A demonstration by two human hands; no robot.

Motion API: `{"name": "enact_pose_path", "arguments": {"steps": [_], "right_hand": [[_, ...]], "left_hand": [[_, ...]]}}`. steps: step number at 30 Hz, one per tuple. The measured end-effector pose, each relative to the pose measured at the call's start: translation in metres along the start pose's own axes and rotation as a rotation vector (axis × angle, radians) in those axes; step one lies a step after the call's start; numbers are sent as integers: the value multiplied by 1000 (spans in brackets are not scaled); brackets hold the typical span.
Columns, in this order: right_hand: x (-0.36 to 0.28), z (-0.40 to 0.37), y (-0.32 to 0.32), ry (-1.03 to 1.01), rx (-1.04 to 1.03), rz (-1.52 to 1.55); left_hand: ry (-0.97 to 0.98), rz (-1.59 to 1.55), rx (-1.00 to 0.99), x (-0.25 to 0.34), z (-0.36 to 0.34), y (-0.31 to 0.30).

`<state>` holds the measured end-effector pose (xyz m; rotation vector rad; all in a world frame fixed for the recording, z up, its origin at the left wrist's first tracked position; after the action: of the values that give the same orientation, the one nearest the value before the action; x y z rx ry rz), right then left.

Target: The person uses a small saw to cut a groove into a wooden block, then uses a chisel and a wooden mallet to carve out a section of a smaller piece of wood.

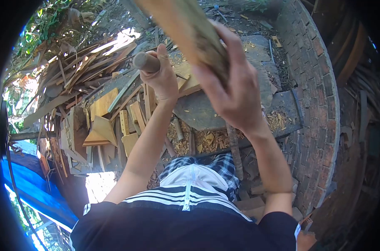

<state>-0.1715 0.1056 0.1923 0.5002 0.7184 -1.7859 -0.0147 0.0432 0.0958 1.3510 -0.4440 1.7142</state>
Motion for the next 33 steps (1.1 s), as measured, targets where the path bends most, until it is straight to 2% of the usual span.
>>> {"name": "enact_pose_path", "arguments": {"steps": [1, 2, 3, 4, 5, 6, 8, 10, 11, 12, 14, 15, 16, 17, 19, 20, 21, 22, 24, 25, 26, 28, 29, 30, 32, 33], "right_hand": [[1, 13, 7, -3, 11, -9], [1, 25, 15, -187, -48, -59], [-1, 33, 18, -371, -109, -107], [-4, 39, 15, -377, -103, -112], [-7, 45, 15, -328, -323, -311], [-11, 50, 15, -267, -541, -512], [-22, 59, 17, -355, -463, -550], [-31, 62, 23, -475, -196, -329], [-28, 58, 28, -482, -180, -302], [-25, 54, 27, -483, -181, -302], [-17, 48, 24, -362, -526, -620], [-18, 50, 23, -425, -437, -675], [-20, 52, 20, -432, -436, -690], [-26, 51, 19, -426, -339, -561], [-25, 44, 25, -419, -210, -362], [-25, 43, 24, -416, -210, -359], [-24, 42, 23, -394, -345, -499], [-26, 42, 23, -366, -476, -643], [-35, 47, 23, -372, -458, -674], [-40, 47, 25, -375, -333, -546], [-42, 47, 25, -376, -210, -415], [-34, 44, 26, -389, -217, -428], [-30, 42, 25, -351, -347, -553], [-28, 44, 25, -312, -471, -686], [-35, 45, 25, -326, -481, -701], [-37, 41, 28, -313, -341, -553]], "left_hand": [[-21, -32, -2, -3, 0, 0], [-18, -39, -13, -7, -3, 1], [129, -120, -20, -4, -6, 2], [277, -202, -23, -2, -6, 3], [103, -330, -127, -1, -9, 0], [109, -336, -131, -1, -7, -1], [13, -353, -120, -8, -3, -2], [-19, -401, -140, -15, 1, -5], [-38, -453, -166, -19, 3, -7], [-57, -505, -194, -19, 4, -8], [-76, -558, -229, -17, 4, -9], [30, -460, -165, -8, 5, -4], [138, -370, -89, -2, 5, 3], [69, -441, -109, -8, 5, 0], [78, -453, -144, -13, 2, -6], [97, -462, -186, -15, 1, -9], [-99, -575, -189, -19, 1, -7], [-98, -576, -199, -21, 2, -9], [-46, -532, -244, -16, 6, -5], [73, -328, -250, -4, 3, -6], [68, -328, -243, -6, 3, -7], [135, -410, -251, -9, 2, -11], [40, -510, -257, -20, 3, -13], [45, -513, -262, -14, 4, -12], [0, -497, -264, -6, 2, -10], [181, -239, -223, 12, 2, -15]]}}
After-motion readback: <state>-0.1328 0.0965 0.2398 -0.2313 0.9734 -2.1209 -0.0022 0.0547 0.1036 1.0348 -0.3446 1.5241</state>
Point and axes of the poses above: each hand's wrist, its own z-axis towards the middle knuckle, its own y-axis out of the palm, x = y × z, the point moved 1 cm from there along z, towards the middle knuckle, and after that the axes turned 1 degree about x, right-handed, at the moved point
